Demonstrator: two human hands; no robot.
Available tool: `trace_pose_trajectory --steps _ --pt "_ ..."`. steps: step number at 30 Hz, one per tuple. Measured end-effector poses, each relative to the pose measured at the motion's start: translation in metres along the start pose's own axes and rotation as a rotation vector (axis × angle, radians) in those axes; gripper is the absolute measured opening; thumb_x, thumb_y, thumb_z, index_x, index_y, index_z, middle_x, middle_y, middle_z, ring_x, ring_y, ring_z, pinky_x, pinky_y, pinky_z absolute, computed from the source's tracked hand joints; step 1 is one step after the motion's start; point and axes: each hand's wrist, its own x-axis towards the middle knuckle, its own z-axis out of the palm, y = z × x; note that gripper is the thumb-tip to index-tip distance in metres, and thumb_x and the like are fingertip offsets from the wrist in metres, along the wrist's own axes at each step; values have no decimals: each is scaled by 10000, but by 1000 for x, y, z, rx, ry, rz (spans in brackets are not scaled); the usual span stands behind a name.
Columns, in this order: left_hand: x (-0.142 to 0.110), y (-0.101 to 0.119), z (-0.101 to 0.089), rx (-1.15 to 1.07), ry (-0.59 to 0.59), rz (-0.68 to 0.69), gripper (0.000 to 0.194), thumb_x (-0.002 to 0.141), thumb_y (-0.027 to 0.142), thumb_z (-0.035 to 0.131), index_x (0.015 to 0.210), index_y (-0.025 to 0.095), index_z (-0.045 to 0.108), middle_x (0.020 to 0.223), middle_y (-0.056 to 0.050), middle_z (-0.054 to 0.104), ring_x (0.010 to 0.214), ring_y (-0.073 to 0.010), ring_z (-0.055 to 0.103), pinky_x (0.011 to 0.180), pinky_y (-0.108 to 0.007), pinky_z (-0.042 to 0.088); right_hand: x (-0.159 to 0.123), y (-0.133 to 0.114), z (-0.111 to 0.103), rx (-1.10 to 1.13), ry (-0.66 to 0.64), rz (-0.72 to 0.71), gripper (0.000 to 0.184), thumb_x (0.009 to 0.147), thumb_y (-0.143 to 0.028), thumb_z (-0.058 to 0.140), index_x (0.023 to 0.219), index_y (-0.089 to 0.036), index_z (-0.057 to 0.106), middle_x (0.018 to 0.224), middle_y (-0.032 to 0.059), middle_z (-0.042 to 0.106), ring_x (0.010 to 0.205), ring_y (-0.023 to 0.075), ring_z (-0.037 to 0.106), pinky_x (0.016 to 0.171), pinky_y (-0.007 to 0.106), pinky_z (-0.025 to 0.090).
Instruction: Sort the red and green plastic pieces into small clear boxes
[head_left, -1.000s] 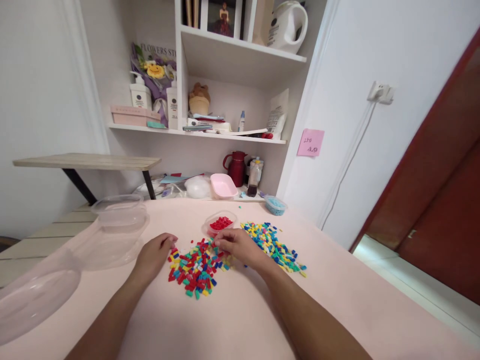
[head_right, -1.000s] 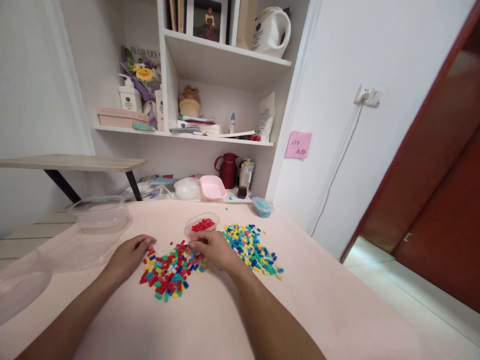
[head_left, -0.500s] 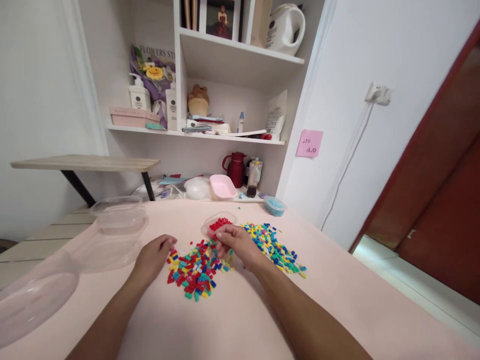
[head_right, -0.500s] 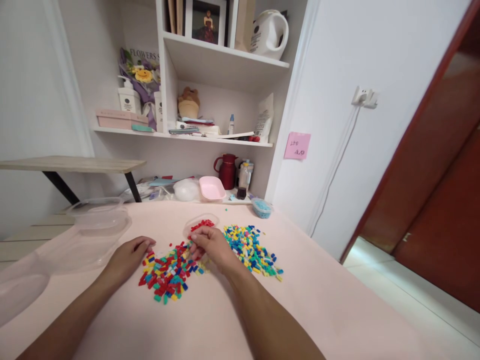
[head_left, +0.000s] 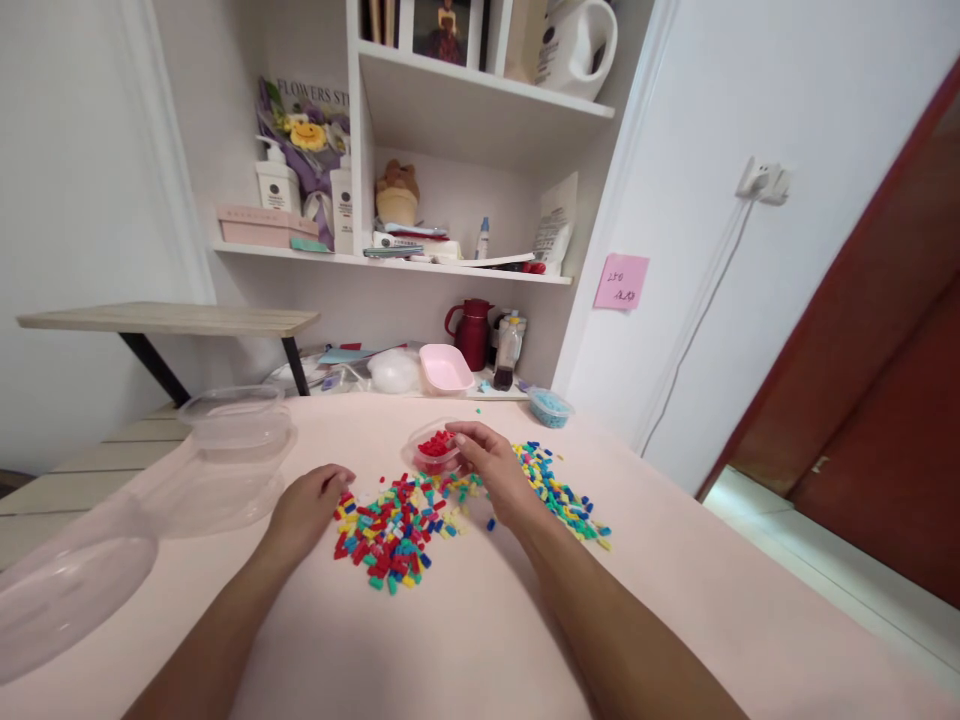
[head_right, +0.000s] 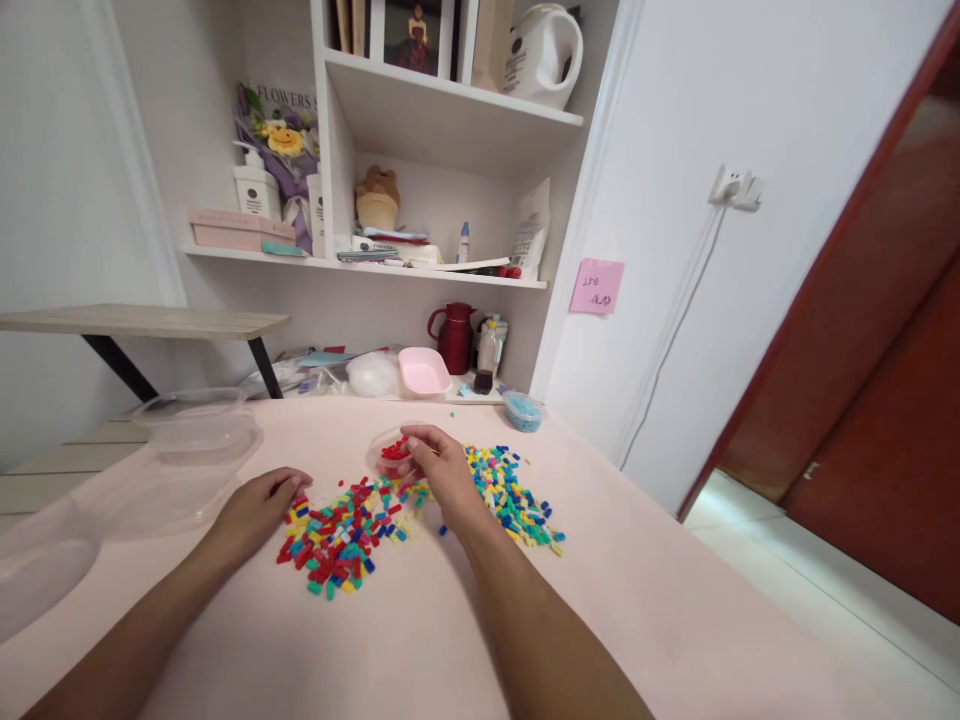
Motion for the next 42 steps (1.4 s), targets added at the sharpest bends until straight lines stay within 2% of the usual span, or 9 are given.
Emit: trace_pose_trajectory --steps 3,7,10,13,19,26,34,39,42 --pt "0 0 0 4 -2 2 311 796 385 424 835 251 702 881 -5 744 820 -202 660 705 -276 457 0 2 -4 -210 -83 16 208 790 -364 620 842 -175 691 605 -17 608 494 104 513 487 223 404" --pt "1 0 0 15 -6 6 311 792 380 427 836 254 708 913 -4 744 860 -203 655 730 -276 456 0 13 -11 -545 -231 -68 79 747 -213 651 780 -196 720 784 3 674 632 118 559 603 233 435" --pt "1 0 -1 23 -11 5 321 799 384 417 843 254 707 931 -6 743 871 -205 654 736 -280 457 2 20 -15 -770 -270 -145 103 712 -157 685 775 -217 742 846 11 674 716 135 576 678 245 435" --pt "1 1 -1 29 -15 6 324 804 380 409 842 255 706 939 -8 743 878 -205 654 745 -282 457 4 24 -18 -883 -310 -154 146 690 -138 701 790 -232 752 807 1 668 700 136 574 663 239 422" --pt "0 1 -1 36 -21 14 330 812 385 406 849 256 707 961 -9 741 887 -204 650 754 -284 459 2 26 -16 -910 -407 -138 111 714 -184 694 782 -257 743 726 -30 698 658 137 598 616 228 396" --pt "0 0 0 59 -36 21 340 826 376 390 865 250 703 981 -14 734 899 -207 648 758 -290 460 -4 15 -8 -1111 -366 -104 183 706 -127 625 760 -273 721 775 -30 725 730 159 625 591 238 341" --pt "1 -1 0 88 -46 40 343 837 376 385 866 253 704 993 -13 729 925 -210 644 762 -294 463 -3 4 -9 -1169 -463 -6 128 753 -177 608 800 -237 711 811 -21 726 767 141 620 608 223 335" --pt "2 -3 1 97 -49 56 334 833 363 390 845 255 705 979 -16 725 921 -215 635 769 -303 459 -1 2 -17 -1045 -356 -88 117 776 -179 613 807 -222 717 803 -10 719 726 138 618 623 220 381" --pt "2 -5 2 93 -47 70 330 837 353 387 841 253 702 982 -17 718 933 -212 623 805 -309 449 5 2 -16 -903 -204 -225 115 797 -198 600 801 -211 714 789 3 705 691 140 605 651 234 421"
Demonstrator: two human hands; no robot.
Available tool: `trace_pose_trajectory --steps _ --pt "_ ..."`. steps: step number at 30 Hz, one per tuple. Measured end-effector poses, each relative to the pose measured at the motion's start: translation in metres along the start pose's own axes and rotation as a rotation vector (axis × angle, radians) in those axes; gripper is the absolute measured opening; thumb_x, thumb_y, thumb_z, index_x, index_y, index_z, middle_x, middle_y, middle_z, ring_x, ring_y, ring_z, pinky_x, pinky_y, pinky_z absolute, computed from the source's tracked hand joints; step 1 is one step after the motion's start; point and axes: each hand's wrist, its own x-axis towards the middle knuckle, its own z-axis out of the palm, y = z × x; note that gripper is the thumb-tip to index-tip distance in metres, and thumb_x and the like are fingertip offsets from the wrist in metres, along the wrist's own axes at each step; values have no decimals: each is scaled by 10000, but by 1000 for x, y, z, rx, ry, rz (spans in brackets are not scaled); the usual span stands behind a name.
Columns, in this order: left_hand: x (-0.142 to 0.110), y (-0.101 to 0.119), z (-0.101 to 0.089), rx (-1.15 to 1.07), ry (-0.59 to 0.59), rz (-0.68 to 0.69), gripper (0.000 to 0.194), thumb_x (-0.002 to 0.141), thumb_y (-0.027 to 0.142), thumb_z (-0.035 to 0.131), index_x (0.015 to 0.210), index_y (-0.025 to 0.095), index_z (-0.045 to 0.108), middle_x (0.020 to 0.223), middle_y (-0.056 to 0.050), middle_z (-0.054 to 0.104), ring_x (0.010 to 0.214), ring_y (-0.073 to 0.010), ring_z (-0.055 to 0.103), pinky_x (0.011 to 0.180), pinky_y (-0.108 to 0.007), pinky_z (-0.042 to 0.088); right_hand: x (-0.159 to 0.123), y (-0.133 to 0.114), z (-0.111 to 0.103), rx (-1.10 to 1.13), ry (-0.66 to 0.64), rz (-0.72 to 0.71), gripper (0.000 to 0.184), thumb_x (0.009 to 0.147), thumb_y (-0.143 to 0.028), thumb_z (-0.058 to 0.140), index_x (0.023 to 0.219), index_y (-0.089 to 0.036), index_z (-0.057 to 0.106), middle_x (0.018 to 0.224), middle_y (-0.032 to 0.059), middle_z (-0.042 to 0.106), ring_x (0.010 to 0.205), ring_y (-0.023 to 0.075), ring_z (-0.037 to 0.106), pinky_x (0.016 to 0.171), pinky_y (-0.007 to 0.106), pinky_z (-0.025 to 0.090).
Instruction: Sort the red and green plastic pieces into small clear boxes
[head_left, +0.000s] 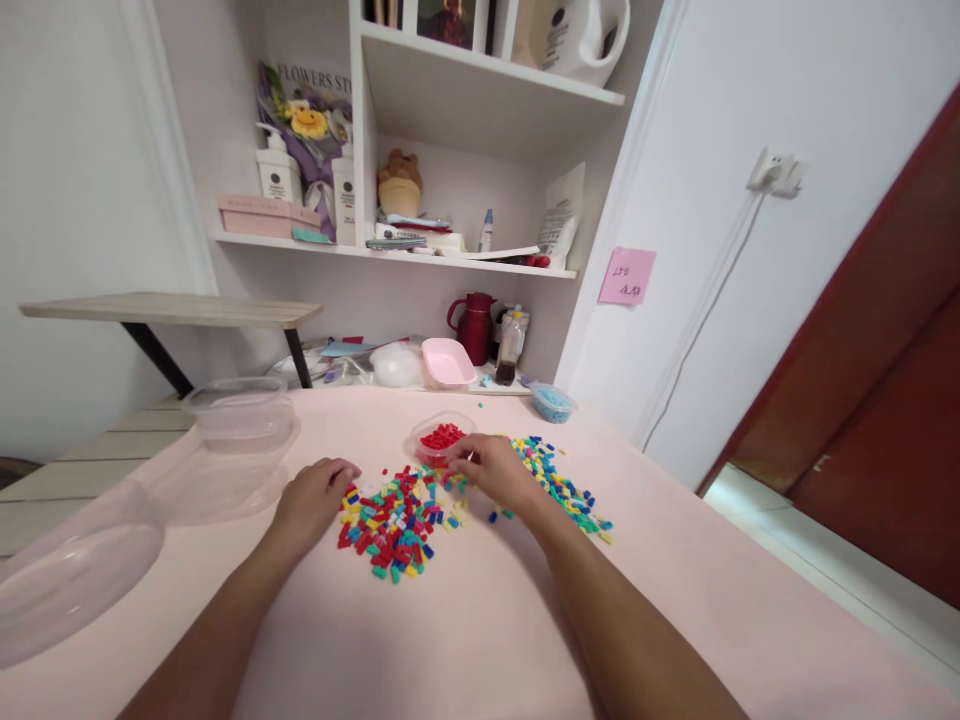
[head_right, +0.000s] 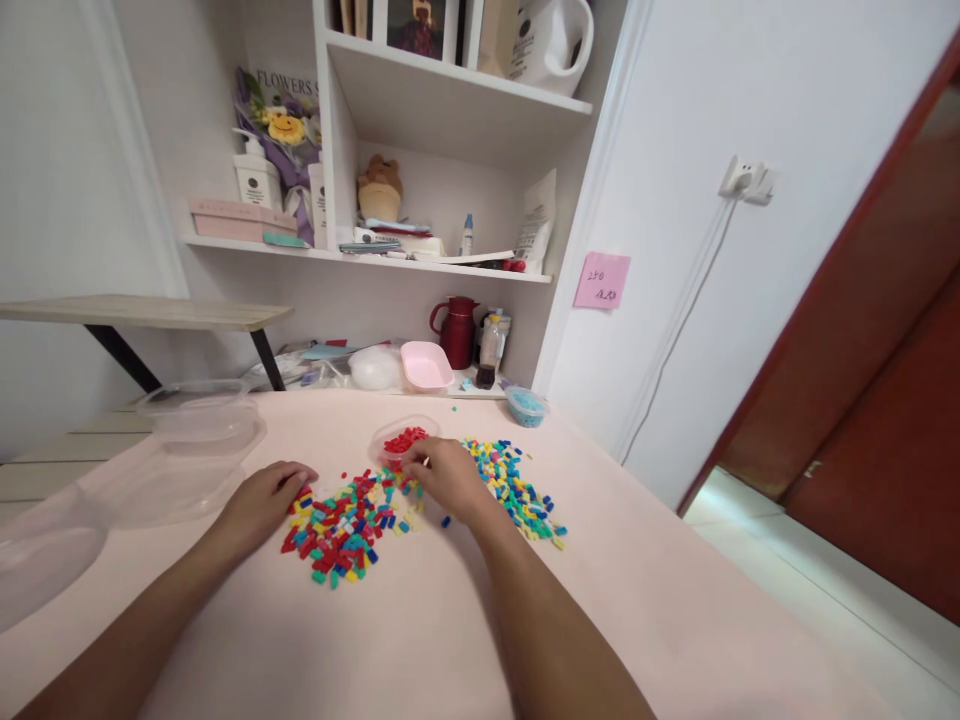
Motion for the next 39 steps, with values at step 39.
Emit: trace_pose_trajectory --steps 39 --pt "-2 2 0 -5 2 7 336 840 344 385 828 245 705 965 -29 716 922 -214 630 794 -310 456 -7 10 5 -1 -417 -147 204 705 -80 612 800 -212 734 768 -20 708 680 115 614 620 190 427"
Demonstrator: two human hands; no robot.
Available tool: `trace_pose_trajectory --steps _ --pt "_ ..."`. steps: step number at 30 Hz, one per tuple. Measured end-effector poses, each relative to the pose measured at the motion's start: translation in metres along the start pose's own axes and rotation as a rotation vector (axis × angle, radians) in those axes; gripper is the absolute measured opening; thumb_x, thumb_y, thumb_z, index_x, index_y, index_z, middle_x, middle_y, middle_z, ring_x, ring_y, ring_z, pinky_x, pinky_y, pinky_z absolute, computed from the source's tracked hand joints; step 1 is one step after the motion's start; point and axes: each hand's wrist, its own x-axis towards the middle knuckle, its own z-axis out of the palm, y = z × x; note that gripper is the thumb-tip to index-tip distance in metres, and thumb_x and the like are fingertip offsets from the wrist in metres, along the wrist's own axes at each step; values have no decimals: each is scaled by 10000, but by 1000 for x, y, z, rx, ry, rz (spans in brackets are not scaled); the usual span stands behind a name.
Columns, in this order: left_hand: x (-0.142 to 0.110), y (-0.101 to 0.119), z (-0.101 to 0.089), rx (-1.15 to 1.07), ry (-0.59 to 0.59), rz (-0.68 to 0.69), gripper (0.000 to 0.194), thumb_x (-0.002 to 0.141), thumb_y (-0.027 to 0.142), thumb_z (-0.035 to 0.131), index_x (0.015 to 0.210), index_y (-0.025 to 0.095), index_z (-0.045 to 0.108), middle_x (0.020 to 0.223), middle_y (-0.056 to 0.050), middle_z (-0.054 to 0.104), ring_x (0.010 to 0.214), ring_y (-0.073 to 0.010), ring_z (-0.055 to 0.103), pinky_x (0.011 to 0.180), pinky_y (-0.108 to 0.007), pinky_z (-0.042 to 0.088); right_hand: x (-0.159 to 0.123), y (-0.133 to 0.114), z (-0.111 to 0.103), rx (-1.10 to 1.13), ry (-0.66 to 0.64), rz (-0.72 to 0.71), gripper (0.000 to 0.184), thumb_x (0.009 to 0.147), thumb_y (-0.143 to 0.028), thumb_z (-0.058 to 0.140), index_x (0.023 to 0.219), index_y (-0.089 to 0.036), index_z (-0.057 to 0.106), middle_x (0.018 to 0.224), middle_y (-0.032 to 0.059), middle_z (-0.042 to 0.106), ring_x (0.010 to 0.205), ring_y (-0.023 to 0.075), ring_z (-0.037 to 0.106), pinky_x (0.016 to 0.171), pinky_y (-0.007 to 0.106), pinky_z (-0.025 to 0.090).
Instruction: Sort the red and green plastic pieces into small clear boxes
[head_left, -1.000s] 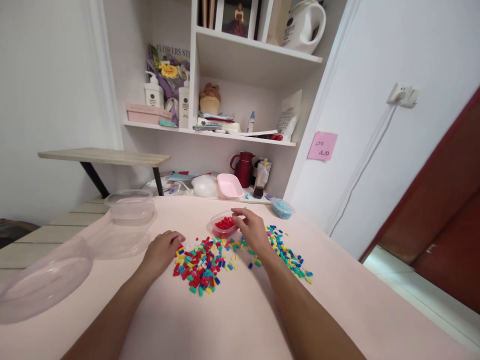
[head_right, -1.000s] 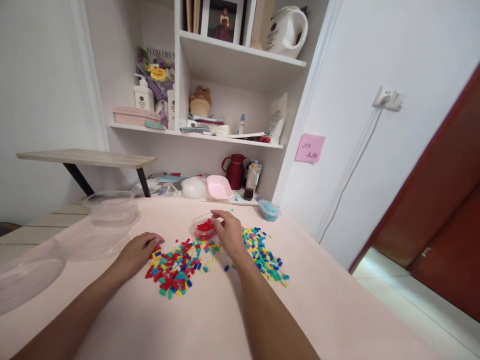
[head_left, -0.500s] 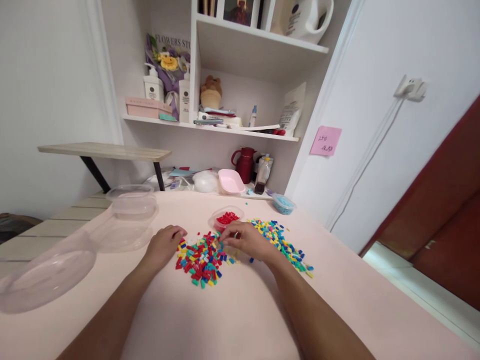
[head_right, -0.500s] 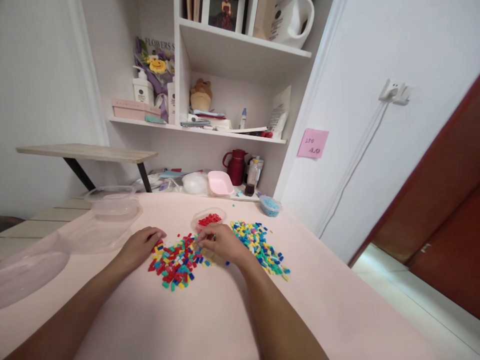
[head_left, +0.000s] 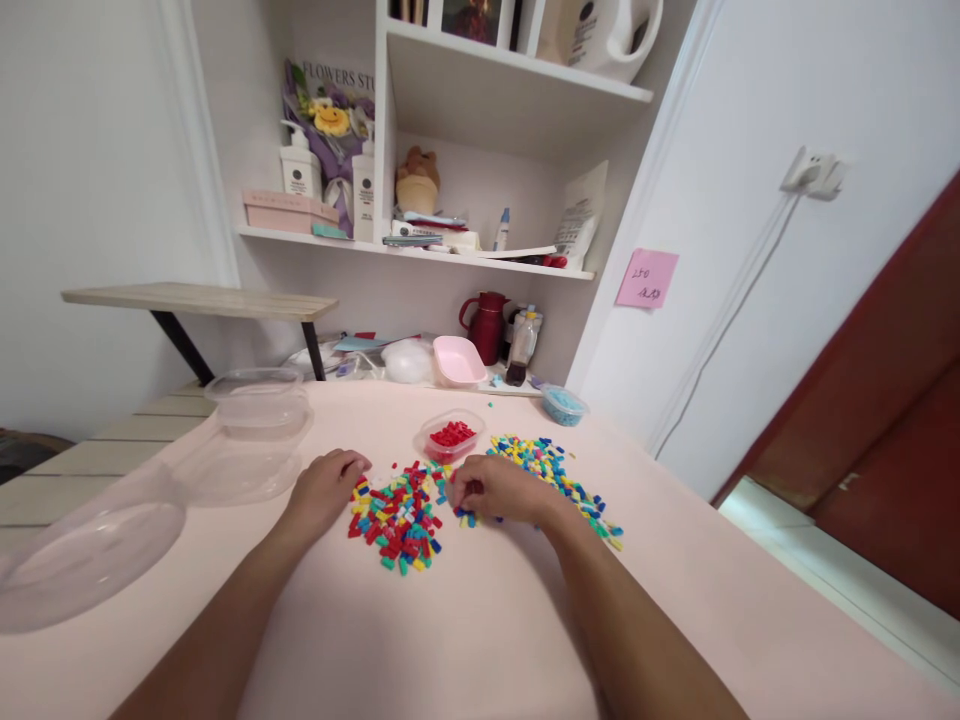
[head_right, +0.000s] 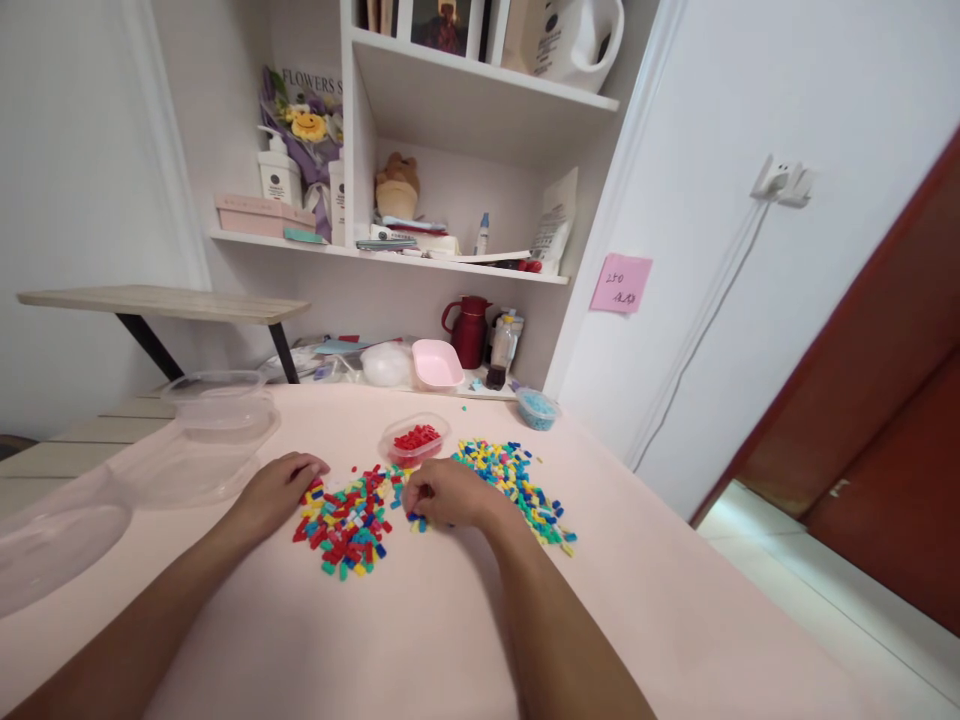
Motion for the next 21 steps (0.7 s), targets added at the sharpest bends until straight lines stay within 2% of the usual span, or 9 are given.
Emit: trace_pose_trajectory --steps 5,11,17,21 --pt "-1 1 -1 -5 2 -1 334 838 343 385 826 249 706 964 -23 714 918 -209 630 785 -302 459 -4 3 -2 -10 56 8 245 736 -111 604 909 -216 741 787 -5 711 673 119 615 605 191 435" --pt "0 0 0 0 -5 -2 335 835 342 383 838 245 705 967 -28 712 899 -209 632 770 -307 463 -5 -1 -2 -45 36 51 247 744 -93 586 870 -232 747 770 -19 722 681 121 628 616 194 421" --pt "1 -1 0 5 -11 0 338 839 345 380 841 243 702 966 -30 710 899 -211 632 772 -308 462 -4 -4 -3 -39 -2 112 224 727 -108 616 878 -219 738 705 -28 690 608 106 587 557 183 380" --pt "1 -2 0 7 -11 -2 329 838 348 392 833 247 706 961 -27 713 907 -213 632 784 -310 458 0 -8 1 -93 19 84 166 728 -122 633 817 -229 723 694 -42 680 615 101 578 570 185 367"
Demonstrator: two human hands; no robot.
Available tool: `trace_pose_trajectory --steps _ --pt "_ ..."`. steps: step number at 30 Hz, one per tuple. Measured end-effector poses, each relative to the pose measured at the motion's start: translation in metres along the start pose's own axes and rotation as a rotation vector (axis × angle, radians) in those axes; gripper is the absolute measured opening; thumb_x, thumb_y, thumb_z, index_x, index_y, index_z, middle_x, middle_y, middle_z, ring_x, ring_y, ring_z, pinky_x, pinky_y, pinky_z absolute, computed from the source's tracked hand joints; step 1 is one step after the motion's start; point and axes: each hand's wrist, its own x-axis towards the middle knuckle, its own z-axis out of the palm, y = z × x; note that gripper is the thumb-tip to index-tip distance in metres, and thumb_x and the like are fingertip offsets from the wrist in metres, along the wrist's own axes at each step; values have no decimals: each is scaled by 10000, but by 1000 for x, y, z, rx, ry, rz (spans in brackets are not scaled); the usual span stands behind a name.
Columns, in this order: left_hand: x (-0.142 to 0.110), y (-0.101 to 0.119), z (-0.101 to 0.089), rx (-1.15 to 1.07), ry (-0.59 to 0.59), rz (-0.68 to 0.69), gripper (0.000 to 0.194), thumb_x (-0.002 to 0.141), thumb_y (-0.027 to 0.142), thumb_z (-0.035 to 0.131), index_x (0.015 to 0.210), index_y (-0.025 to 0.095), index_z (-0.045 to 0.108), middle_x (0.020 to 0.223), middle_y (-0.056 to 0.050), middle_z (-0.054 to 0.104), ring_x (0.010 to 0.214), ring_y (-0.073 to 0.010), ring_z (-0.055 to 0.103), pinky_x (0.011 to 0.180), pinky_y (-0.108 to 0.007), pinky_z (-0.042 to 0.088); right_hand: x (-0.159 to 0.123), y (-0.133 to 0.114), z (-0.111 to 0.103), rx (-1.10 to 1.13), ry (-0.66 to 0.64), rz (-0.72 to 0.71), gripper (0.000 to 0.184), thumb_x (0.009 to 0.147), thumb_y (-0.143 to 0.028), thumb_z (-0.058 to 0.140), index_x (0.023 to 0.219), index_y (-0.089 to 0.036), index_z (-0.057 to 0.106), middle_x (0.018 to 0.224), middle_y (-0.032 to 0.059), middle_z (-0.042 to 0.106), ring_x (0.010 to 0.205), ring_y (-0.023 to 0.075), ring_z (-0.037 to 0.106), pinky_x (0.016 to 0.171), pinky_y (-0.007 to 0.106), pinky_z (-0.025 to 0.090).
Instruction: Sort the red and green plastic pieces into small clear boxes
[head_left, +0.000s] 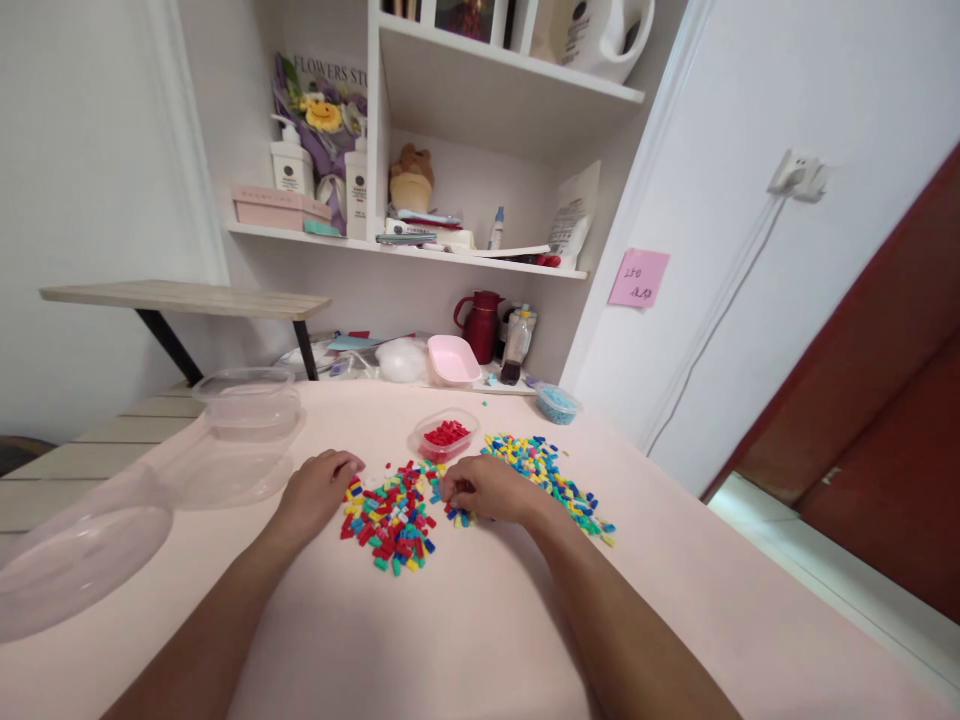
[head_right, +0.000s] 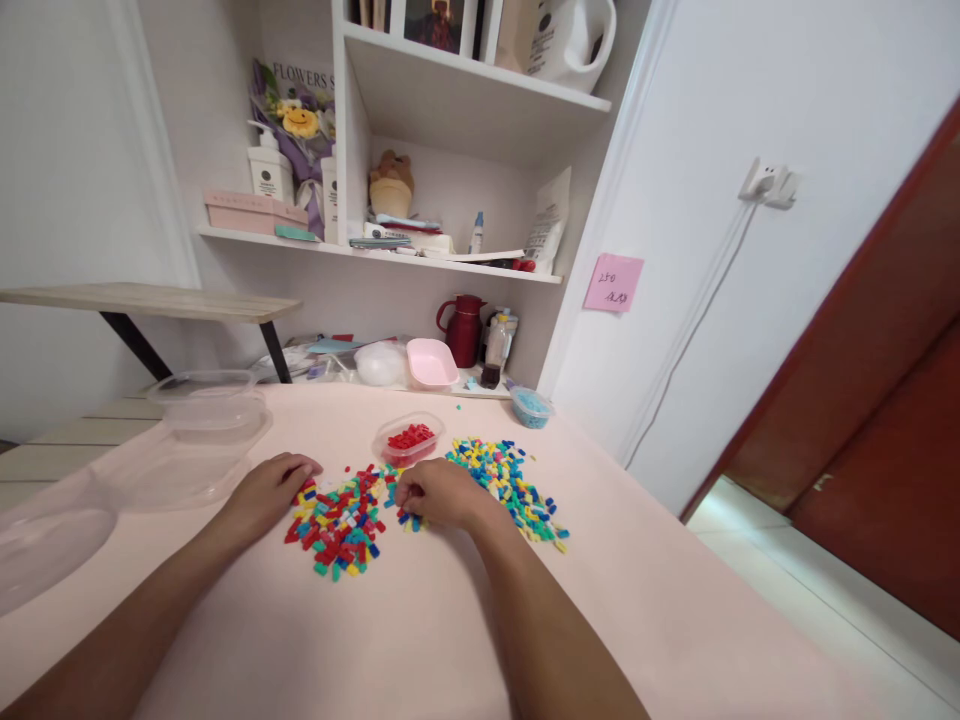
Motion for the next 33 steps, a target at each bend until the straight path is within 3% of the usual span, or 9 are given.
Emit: trace_pose_trajectory --steps 7,21,24,27,29,31,33 --pt "1 -1 0 -3 8 -1 334 842 350 396 843 252 716 993 -27 721 946 -219 629 819 -316 454 -1 3 2 19 -15 -26 183 699 -163 709 865 -238 722 735 -40 688 650 110 589 579 192 362" --pt "1 -1 1 -5 -3 4 339 849 363 391 851 252 711 1000 -30 716 948 -222 631 788 -312 467 0 -4 1 31 0 -94 72 731 -161 700 756 -227 716 740 -38 692 675 117 591 609 203 366" --pt "1 1 0 -1 0 4 333 847 349 390 844 252 708 981 -27 712 942 -217 628 809 -313 459 4 -6 -5 100 170 -105 91 779 -171 659 808 -224 727 768 -16 694 703 128 601 657 217 410" --pt "0 2 0 5 2 1 324 836 334 392 827 248 705 953 -29 709 918 -214 630 796 -310 459 17 -4 -9 141 541 -74 138 841 -222 610 902 -221 734 870 30 688 752 146 600 721 248 445" --pt "-1 3 -1 7 3 1 325 834 334 391 823 246 703 949 -28 709 908 -211 633 789 -306 461 25 0 -9 142 701 -12 219 860 -256 593 1039 -228 717 904 43 680 728 148 590 732 264 458" --pt "-1 3 -1 8 5 -1 335 839 342 384 831 247 705 961 -28 710 903 -209 636 777 -302 464 28 6 -8 137 708 29 324 864 -269 585 1177 -234 664 916 39 685 703 149 590 728 272 467" --pt "-1 3 -1 10 10 -3 339 840 349 384 831 250 708 968 -28 712 901 -210 638 768 -303 466 25 10 -7 145 627 27 317 875 -272 565 1173 -236 665 922 33 703 719 157 607 722 271 471"
